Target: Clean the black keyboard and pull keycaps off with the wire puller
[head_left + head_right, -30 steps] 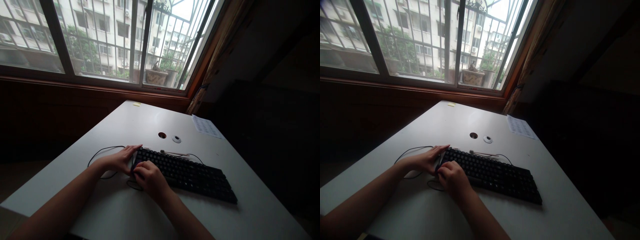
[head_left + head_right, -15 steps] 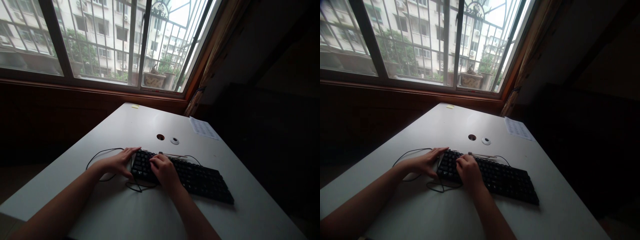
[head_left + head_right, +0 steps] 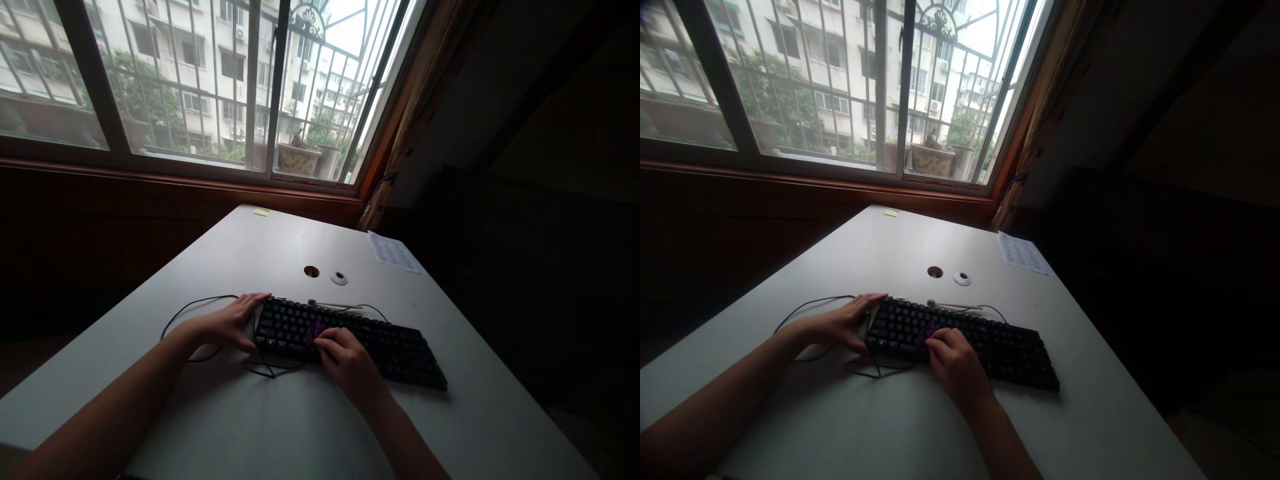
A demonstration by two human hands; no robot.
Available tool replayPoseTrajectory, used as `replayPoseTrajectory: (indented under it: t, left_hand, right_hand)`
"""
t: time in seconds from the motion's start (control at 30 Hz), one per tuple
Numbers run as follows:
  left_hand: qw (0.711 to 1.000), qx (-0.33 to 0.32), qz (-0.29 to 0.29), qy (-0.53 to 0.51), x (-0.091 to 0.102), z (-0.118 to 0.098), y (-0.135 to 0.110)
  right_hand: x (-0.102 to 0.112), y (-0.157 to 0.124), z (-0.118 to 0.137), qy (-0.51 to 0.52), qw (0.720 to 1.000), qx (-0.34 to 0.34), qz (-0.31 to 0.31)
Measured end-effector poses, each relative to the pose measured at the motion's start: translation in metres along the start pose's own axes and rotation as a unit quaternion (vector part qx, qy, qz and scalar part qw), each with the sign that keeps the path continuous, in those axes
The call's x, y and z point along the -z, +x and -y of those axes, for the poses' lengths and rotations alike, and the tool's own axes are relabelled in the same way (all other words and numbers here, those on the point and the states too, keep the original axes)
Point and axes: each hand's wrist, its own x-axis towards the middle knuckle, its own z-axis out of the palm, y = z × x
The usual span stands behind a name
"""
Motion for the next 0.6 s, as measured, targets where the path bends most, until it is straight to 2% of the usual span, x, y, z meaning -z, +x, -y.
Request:
replayPoseTrajectory:
  t: [0.17,0.27,0.43,0.6]
  left_hand:
    - [1.000,0.007,0.004,-0.005,0.000,0.002,-0.001]
    - [1.000,0.013,-0.001,-0.007,-0.001,0.004,-0.001]
    - [1.000,0.015,0.001,-0.004,-0.003,0.008,0.000]
    - [1.000,0.008,-0.003,-0.009,-0.003,0.009,0.000]
  right_hand:
    - [0.031,-0.029,-0.031,-0.078,0.995,-0.051,-0.024]
    - [0.035,-0.035,-0.036,-0.107,0.990,-0.089,-0.027]
    - [0.016,-0.030,-0.018,-0.089,0.986,-0.140,-0.031]
    - [-0.005,-0.009,0.006,-0.052,0.986,-0.155,-0.039]
